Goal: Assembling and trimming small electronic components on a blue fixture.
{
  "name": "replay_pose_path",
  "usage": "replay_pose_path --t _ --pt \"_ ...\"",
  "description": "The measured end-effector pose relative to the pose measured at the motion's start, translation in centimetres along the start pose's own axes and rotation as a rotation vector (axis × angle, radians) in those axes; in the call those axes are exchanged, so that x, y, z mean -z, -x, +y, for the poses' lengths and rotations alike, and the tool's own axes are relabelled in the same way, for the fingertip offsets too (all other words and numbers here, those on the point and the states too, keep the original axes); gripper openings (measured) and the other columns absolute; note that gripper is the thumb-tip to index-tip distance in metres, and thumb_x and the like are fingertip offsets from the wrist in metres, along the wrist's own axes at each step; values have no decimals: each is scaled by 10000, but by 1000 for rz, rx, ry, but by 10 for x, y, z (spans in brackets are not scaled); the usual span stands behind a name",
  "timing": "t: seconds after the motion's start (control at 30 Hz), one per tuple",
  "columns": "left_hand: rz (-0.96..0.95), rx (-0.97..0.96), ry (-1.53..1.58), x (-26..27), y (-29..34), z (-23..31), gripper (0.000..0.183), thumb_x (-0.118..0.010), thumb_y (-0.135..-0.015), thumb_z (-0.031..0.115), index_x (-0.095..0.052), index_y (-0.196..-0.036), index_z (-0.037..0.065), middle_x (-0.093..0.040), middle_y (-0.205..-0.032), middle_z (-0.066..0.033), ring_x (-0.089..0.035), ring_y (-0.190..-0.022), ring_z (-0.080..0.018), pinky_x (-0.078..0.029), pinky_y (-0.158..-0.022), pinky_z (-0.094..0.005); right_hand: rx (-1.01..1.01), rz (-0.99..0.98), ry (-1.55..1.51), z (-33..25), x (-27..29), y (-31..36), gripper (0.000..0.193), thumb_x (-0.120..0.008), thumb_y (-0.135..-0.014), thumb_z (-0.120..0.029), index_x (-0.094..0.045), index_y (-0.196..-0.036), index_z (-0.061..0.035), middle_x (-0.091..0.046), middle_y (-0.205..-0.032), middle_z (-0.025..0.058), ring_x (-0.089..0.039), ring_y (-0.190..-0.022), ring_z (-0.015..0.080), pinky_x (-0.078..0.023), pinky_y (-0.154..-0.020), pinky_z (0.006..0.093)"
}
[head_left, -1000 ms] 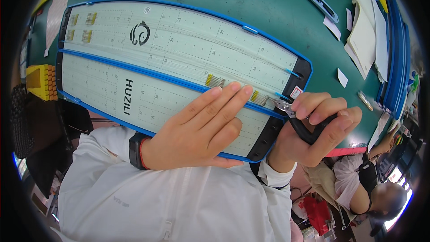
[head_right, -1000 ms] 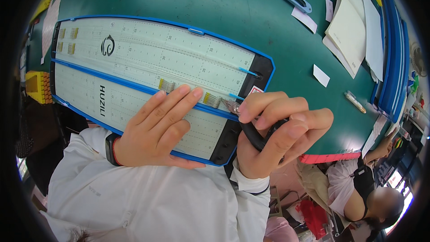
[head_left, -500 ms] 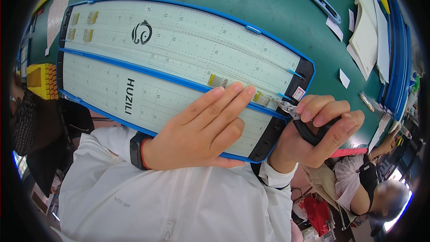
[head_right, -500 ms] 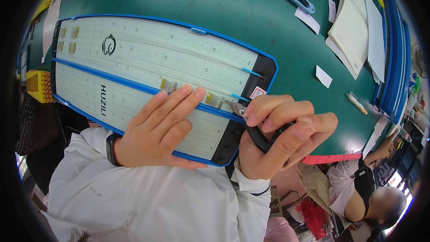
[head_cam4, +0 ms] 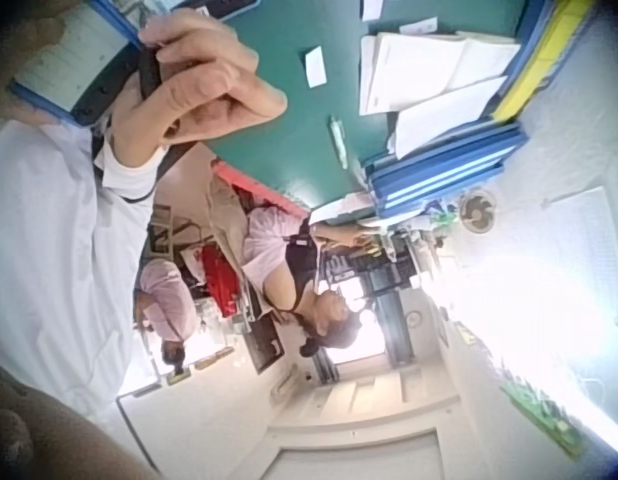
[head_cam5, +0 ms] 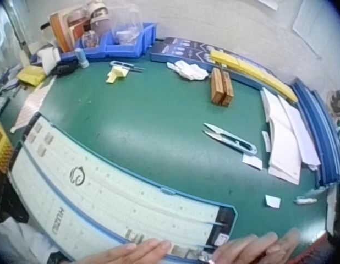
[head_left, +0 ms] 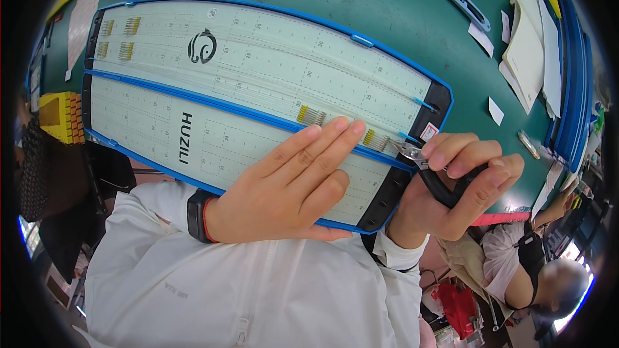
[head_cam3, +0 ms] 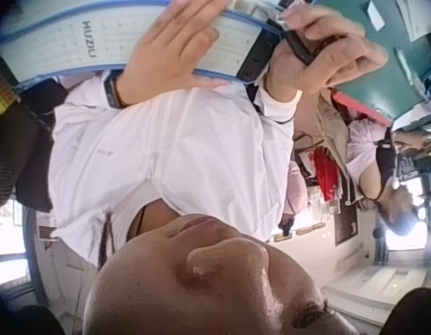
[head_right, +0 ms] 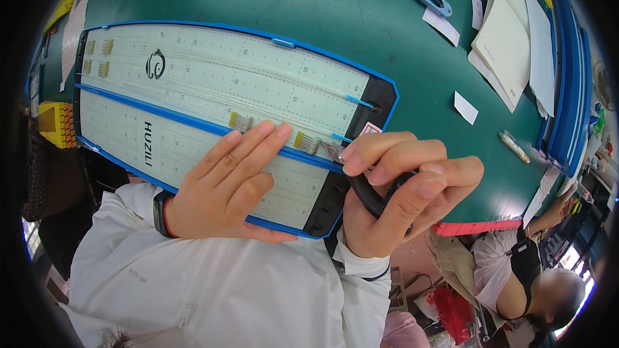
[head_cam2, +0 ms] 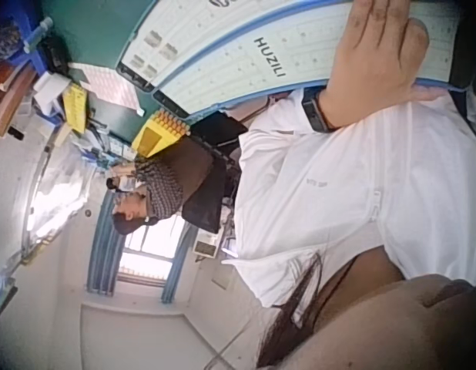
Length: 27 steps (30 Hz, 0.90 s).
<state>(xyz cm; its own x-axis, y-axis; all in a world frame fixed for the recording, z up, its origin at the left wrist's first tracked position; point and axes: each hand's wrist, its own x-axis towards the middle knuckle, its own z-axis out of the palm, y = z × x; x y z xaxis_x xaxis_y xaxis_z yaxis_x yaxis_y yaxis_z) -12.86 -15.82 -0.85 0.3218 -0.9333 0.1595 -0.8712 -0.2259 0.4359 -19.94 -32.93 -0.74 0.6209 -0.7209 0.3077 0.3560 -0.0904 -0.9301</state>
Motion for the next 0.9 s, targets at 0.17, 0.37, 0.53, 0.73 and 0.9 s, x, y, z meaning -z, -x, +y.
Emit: replay_pose_path --t 0.17,0.37,0.53,0.73,0.9 --pt "-1 3 8 0 0 0 591 -581 -786 663 -427 -814 93 -570 -1285 -189 -520 -1245 -287 -327 -1075 -374 3 -10 7 0 1 0 198 -390 -1016 -259 -319 -977 -78 -446 -675 83 -546 -539 203 -504 -523 330" --pt "14 6 14 0 0 0 585 -580 -791 656 -427 -812 92 -570 -1285 -187 -521 -1244 -285 -313 -1084 -374 8 -33 15 0 0 0 196 -386 -1016 -260 -323 -984 -78 -444 -685 82 -549 -548 204 -502 -530 326" --pt "12 -11 -16 0 -1 -1 581 -552 -807 660 -421 -808 94 -574 -1282 -183 -526 -1240 -279 -309 -1087 -371 24 52 -32 1 -2 -1 211 -376 -1016 -278 -325 -982 -76 -435 -713 78 -557 -560 206 -502 -537 322" --pt "19 -10 -25 -1 0 -1 581 -533 -814 668 -415 -805 99 -581 -1274 -178 -535 -1229 -272 -309 -1087 -365 17 39 27 1 -5 -2 210 -367 -1020 -268 -314 -956 -74 -433 -698 75 -547 -550 196 -500 -532 327" --pt "5 -9 -46 0 -1 0 578 -522 -820 671 -418 -804 102 -587 -1271 -165 -536 -1229 -261 -312 -1086 -361 13 63 20 -1 -5 1 212 -350 -1025 -256 -302 -939 -68 -435 -688 79 -537 -539 187 -483 -503 307"
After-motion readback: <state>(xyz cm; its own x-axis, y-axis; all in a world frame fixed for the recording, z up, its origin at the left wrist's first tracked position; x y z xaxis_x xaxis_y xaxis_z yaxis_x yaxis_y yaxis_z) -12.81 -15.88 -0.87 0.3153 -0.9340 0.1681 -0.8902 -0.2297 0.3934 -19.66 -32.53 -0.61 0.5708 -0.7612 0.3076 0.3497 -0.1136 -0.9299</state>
